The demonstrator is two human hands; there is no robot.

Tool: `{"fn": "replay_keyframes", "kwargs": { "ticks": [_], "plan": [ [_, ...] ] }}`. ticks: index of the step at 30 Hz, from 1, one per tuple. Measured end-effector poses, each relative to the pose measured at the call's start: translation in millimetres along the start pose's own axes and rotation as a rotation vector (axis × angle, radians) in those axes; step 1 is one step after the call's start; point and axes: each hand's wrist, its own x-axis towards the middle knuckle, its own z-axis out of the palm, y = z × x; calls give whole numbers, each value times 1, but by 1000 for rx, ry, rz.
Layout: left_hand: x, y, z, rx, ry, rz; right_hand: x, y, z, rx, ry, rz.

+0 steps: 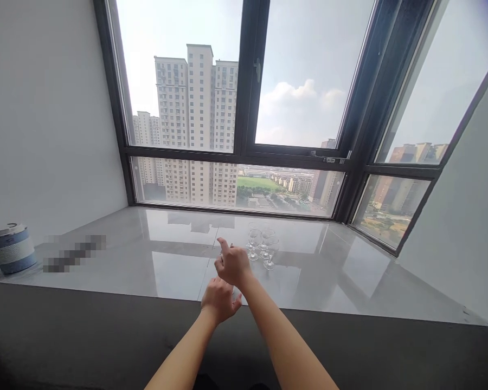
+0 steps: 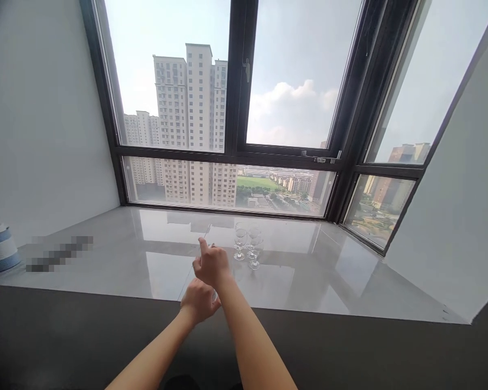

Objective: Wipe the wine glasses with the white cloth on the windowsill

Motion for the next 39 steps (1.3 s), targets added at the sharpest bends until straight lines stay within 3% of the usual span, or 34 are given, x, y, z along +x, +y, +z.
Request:
{"fn": "replay_keyframes", "kwargs": {
  "ticks": [5, 24, 33, 39],
  "plan": [
    [0, 1, -2, 7, -8, -23, 5, -4, -4, -71, -124, -40],
    [-1, 0, -1, -21, -6, -36, 14, -8, -16, -65, -315, -45],
    [-1, 2, -6, -1, -35, -29, 16, -10, -14, -71, -371, -59],
    [-1, 3, -9, -22, -30, -25, 10, -7, -8, -90, -304, -53]
  ]
}}
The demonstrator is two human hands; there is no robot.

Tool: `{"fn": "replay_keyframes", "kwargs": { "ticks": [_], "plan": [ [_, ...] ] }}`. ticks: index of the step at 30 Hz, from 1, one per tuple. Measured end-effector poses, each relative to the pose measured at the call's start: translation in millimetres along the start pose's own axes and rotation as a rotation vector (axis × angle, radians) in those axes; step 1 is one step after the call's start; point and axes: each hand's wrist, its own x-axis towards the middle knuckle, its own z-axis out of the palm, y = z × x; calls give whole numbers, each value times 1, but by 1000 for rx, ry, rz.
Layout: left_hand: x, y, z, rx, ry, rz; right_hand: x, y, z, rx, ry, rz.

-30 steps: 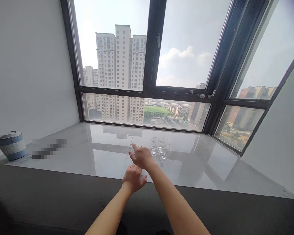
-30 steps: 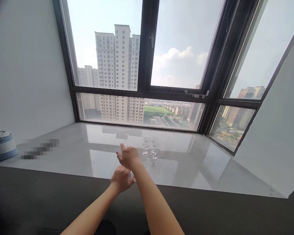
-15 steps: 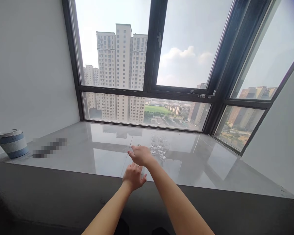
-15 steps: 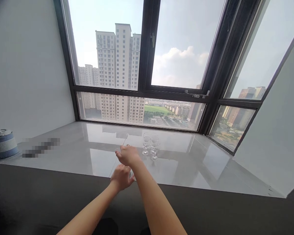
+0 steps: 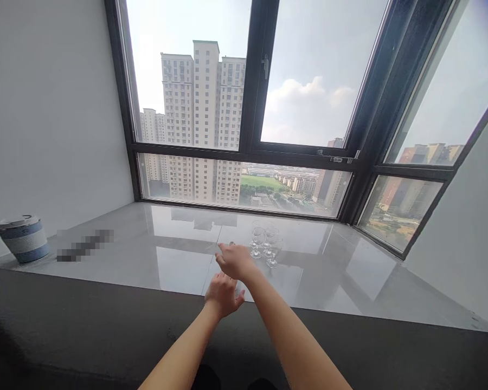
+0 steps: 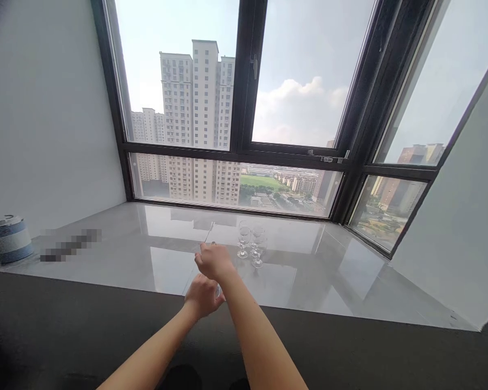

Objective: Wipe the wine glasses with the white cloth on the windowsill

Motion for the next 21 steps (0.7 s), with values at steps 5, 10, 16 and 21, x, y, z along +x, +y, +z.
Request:
{"fn": "replay_keyframes", "kwargs": {
  "ticks": [5, 10, 16, 21],
  "plan": [
    [0, -1, 1, -47, -10, -13, -3, 2, 10, 10, 152, 29],
    [3, -4, -1, -109, -65, -1, -1, 3, 14, 33, 227, 6],
    [6, -7, -3, -172, -170, -1, -3, -2, 22, 107, 349, -60],
    [5, -8, -5, -170, -167, 13, -1, -9, 28, 418, 504, -42]
  ]
}}
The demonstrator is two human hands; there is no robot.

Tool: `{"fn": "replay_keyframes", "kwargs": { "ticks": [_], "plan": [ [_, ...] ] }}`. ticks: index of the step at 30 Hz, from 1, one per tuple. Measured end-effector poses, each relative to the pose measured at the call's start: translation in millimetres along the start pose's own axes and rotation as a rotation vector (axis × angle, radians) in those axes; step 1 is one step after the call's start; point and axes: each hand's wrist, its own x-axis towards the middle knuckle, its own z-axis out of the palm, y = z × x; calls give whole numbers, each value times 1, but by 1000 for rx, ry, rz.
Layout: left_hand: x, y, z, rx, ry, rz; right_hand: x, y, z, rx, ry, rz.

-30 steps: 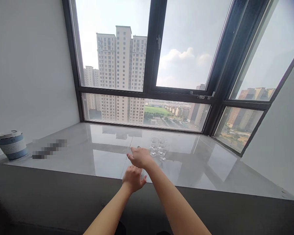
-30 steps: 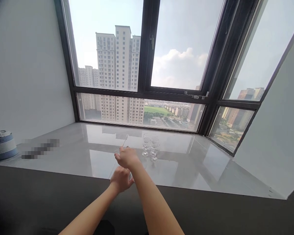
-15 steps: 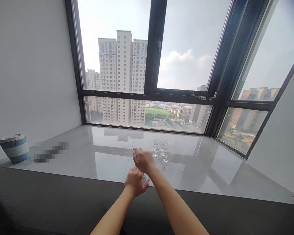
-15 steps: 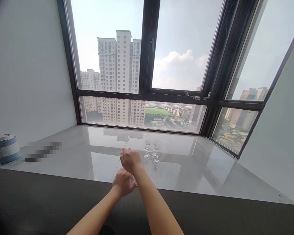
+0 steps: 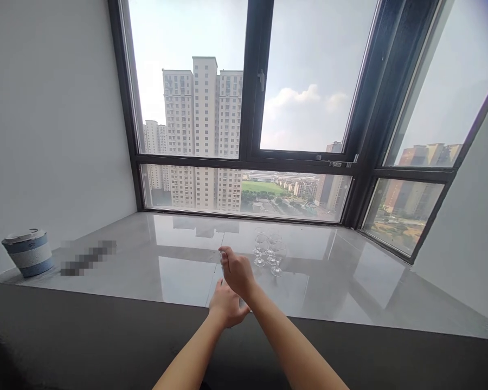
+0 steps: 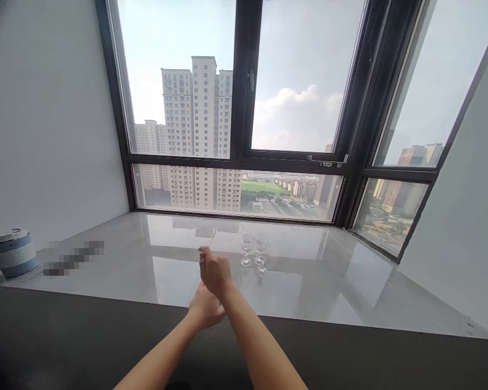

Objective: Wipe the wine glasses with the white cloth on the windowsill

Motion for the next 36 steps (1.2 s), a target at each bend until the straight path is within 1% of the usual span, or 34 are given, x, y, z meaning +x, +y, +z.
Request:
{"fn": "replay_keyframes", "kwargs": {
  "ticks": [2, 4, 6, 8, 10, 12, 14, 17, 20, 23, 25, 28, 31, 33, 36],
  "plan": [
    [0, 0, -1, 0, 15, -17, 3, 3, 1, 186, 127, 115],
    [0, 0, 0, -2, 34, -40, 7, 11, 1, 319, 290, 248],
    [1, 0, 0, -2, 50, -56, 10, 25, 0, 381, 462, 382],
    [2, -1, 1, 1, 49, -63, 12, 41, -2, 407, 594, 491],
    [3, -2, 2, 7, 39, -65, 12, 52, -4, 417, 660, 535],
    [3, -3, 4, 13, 31, -72, 12, 57, -7, 413, 688, 522],
    [4, -3, 5, 10, 35, -82, 11, 55, -10, 396, 698, 493],
    [5, -5, 7, -25, 54, -106, 10, 49, -14, 332, 663, 454],
    [6, -6, 7, -84, 73, -134, 5, 48, -16, 243, 567, 444],
    [6, -7, 5, -131, 93, -152, -5, 55, -13, 157, 458, 480],
    [5, -7, 4, -150, 95, -156, -15, 61, -6, 97, 372, 492],
    [4, -8, 4, -161, 99, -146, -29, 68, 10, 31, 202, 472],
    [4, -8, 5, -162, 123, -119, -38, 66, 25, 44, 62, 436],
    [4, -7, 6, -163, 147, -101, -41, 62, 31, 73, 24, 433],
    [4, -6, 6, -146, 154, -100, -41, 56, 34, 94, 19, 470]
  ]
}}
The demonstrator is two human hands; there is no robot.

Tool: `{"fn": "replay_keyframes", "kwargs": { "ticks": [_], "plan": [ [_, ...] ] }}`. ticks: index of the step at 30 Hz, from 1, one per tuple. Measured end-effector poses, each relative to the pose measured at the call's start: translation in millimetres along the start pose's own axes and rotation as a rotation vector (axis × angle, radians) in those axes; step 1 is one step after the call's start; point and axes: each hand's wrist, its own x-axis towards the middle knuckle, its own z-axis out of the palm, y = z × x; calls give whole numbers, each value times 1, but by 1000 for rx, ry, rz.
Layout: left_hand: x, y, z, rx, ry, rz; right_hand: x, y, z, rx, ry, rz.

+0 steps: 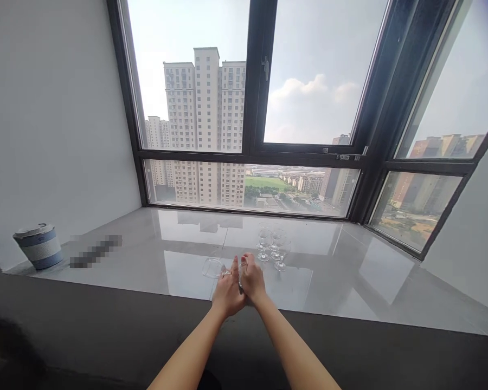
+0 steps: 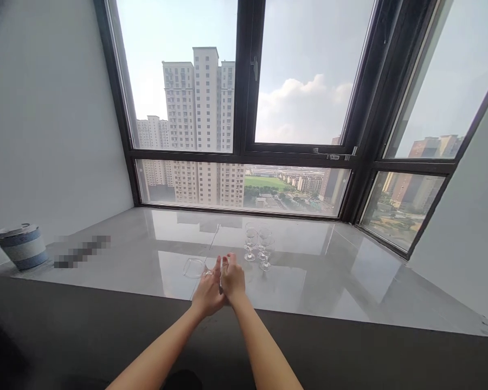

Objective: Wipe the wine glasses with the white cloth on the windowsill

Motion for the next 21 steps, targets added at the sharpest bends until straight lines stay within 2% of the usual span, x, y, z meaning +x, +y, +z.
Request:
{"fn": "replay_keyframes", "kwargs": {
  "ticks": [6, 10, 12, 15, 18, 21],
  "plan": [
    [1, -1, 1, 52, -32, -44, 0, -2, -11, -95, -1, -7],
    [1, 0, 0, 80, -66, -54, -4, 9, -37, -286, -22, -107],
    [1, 1, -1, 88, -70, -43, -9, 24, -56, -399, -39, -154],
    [1, 3, -3, 102, -84, -49, -21, 60, -88, -562, -69, -176],
    [1, 4, -3, 117, -100, -59, -33, 102, -116, -694, -24, -89],
    [2, 3, -2, 124, -102, -41, -41, 132, -131, -727, 82, 48]
  ]
}}
